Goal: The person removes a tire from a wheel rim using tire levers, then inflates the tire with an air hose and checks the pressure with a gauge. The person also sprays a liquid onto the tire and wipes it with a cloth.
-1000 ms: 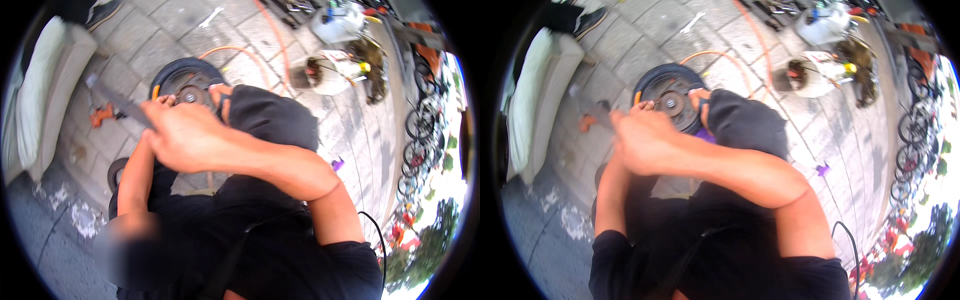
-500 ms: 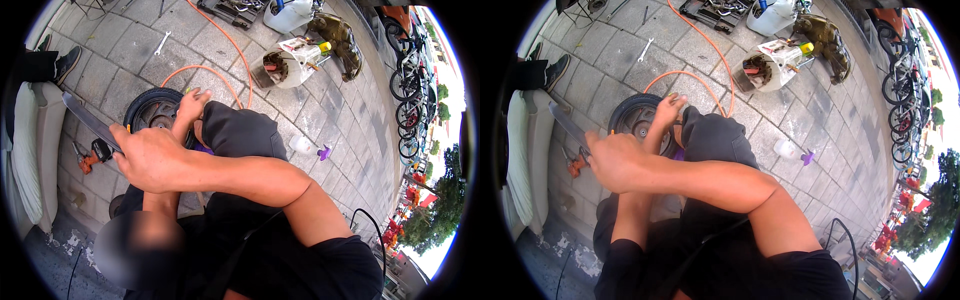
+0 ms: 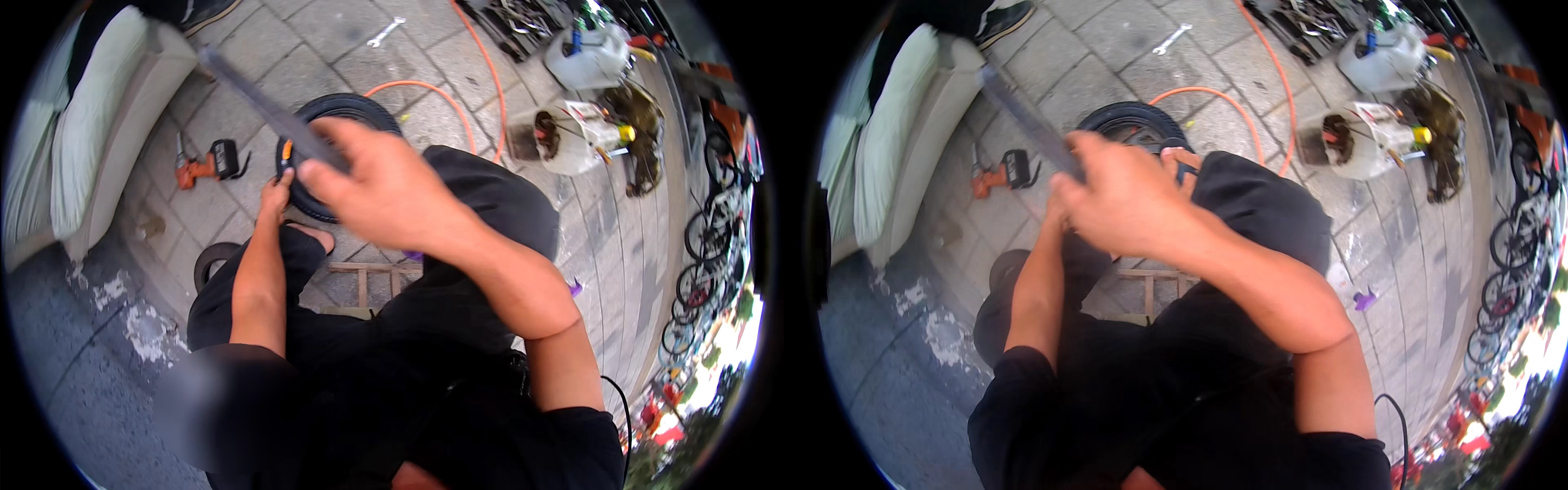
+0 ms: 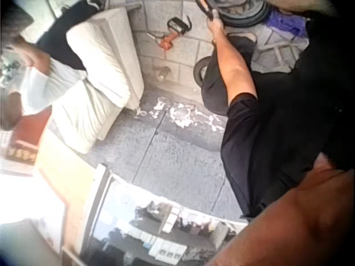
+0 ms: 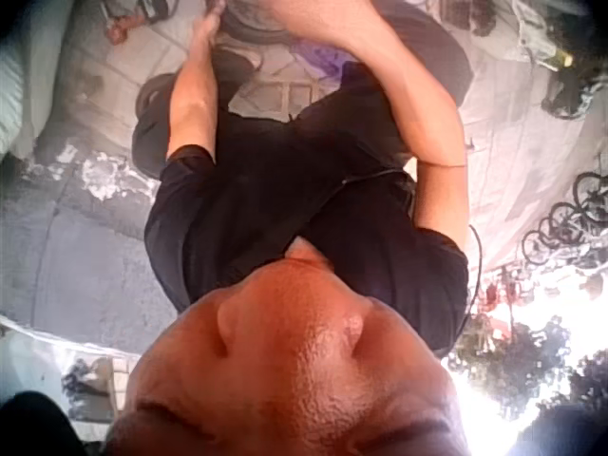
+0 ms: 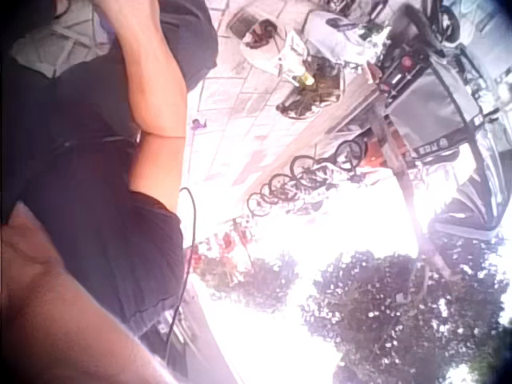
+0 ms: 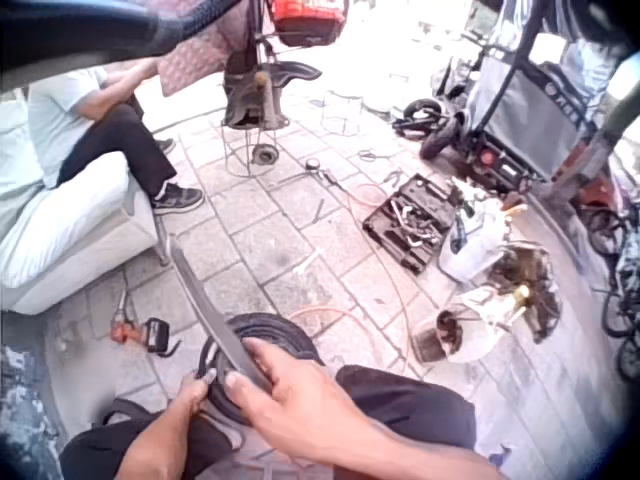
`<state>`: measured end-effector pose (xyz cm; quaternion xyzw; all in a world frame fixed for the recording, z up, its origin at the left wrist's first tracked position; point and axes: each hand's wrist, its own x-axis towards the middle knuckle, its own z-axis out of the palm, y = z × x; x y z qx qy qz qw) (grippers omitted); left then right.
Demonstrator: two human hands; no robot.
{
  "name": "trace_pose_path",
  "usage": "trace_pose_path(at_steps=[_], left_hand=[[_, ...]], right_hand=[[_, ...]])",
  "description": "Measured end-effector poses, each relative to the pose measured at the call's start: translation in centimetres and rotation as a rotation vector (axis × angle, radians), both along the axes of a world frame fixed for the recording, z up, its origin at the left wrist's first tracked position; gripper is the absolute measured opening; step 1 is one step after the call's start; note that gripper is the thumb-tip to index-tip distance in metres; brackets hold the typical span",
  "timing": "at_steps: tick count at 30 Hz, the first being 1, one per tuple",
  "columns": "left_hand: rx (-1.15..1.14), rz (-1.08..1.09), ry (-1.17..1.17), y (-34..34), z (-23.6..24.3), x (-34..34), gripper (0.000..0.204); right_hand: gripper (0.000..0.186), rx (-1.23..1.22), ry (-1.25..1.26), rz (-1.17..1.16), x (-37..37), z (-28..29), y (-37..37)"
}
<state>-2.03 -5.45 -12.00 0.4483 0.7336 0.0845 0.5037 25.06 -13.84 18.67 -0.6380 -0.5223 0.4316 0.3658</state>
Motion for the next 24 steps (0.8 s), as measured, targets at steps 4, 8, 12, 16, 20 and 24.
trace_pose_path(at_steps=[4,8,12,16,20,24], left_hand=[[-0.236,0.222,-0.24,0.2,-6.3,-5.0,0.073],[-0.214,0.154,-0.361,0.1,0.4,-1.7,0.071],[-0.125,0.108,-0.402,-1.9,1.8,-3.4,0.07],[-0.034,-0.043,-0.298,-3.1,7.5,-1.7,0.064],[0.182,-0.06,-0.213,-3.9,10.0,1.2,0.078],[0.335,-0.197,0.059,-4.9,14.3,1.0,0.079]], right_hand=[[0.055,-0.24,0.2,-0.172,0.8,-1.6,-0.4],[0.064,-0.302,0.074,-0.285,3.6,-6.0,-3.5],[0.069,-0.386,0.055,-0.316,4.6,-9.0,-7.2],[0.059,-0.393,0.281,-0.41,1.8,-8.5,-11.5],[0.053,-0.392,0.39,-0.409,0.7,-8.7,-14.2],[0.05,-0.375,0.469,-0.398,-0.2,-8.0,-18.0]])
